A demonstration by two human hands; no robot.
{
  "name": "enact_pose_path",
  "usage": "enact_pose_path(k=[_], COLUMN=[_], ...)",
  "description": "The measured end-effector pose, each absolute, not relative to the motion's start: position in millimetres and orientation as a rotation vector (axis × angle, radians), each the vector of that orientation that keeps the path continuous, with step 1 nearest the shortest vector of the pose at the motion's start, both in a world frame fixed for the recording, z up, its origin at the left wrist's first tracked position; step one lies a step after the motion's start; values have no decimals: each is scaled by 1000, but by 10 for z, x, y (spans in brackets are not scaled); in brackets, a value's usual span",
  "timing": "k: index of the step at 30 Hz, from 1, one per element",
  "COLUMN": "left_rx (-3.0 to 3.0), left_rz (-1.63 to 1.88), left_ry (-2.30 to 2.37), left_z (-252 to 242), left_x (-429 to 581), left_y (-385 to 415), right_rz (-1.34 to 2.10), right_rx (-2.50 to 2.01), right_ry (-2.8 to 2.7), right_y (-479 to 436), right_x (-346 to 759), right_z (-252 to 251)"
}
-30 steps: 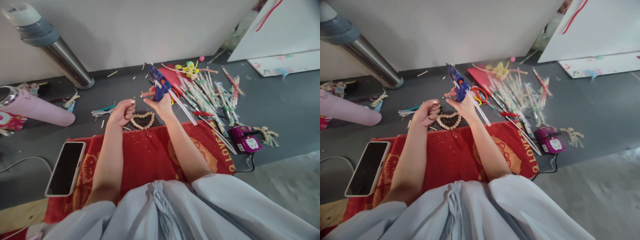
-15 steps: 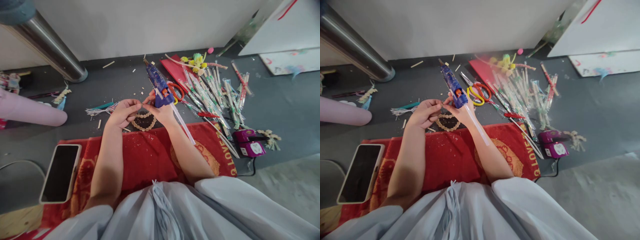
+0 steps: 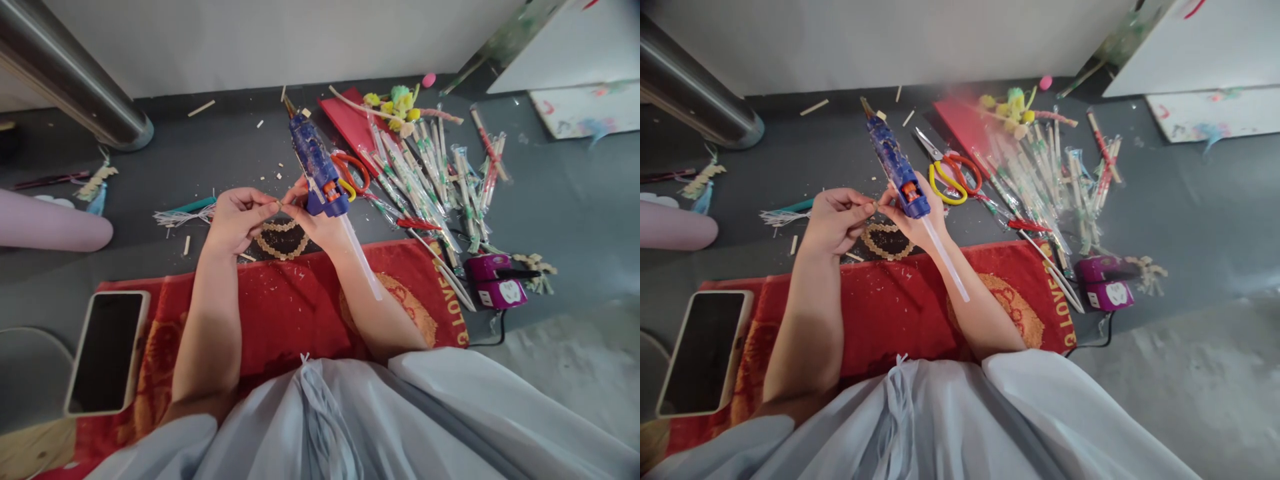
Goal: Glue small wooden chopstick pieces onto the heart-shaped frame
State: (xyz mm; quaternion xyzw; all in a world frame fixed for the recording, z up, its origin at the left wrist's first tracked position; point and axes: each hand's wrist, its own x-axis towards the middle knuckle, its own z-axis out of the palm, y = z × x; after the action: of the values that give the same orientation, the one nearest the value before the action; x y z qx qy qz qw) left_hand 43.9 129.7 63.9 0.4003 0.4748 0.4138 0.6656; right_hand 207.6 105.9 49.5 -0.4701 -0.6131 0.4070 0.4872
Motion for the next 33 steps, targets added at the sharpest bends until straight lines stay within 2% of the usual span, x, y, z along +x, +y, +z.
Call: enact_pose_path(k=[17, 27, 33], left_rx=[902, 883, 903], left_rz=[942, 904, 865], left_ry=[1095, 1127, 1045], left_z=[629, 646, 571], left_x=[444, 435, 381], left_y=[1309, 1310, 1330], right_rz=[956, 918, 894], right_rx=[-1095, -1247, -1025], right_ry=[-1376, -1354, -1323], right_y=[1087, 1102, 1116], right_x=[1994, 1990, 1995], right_z=[330, 357, 283])
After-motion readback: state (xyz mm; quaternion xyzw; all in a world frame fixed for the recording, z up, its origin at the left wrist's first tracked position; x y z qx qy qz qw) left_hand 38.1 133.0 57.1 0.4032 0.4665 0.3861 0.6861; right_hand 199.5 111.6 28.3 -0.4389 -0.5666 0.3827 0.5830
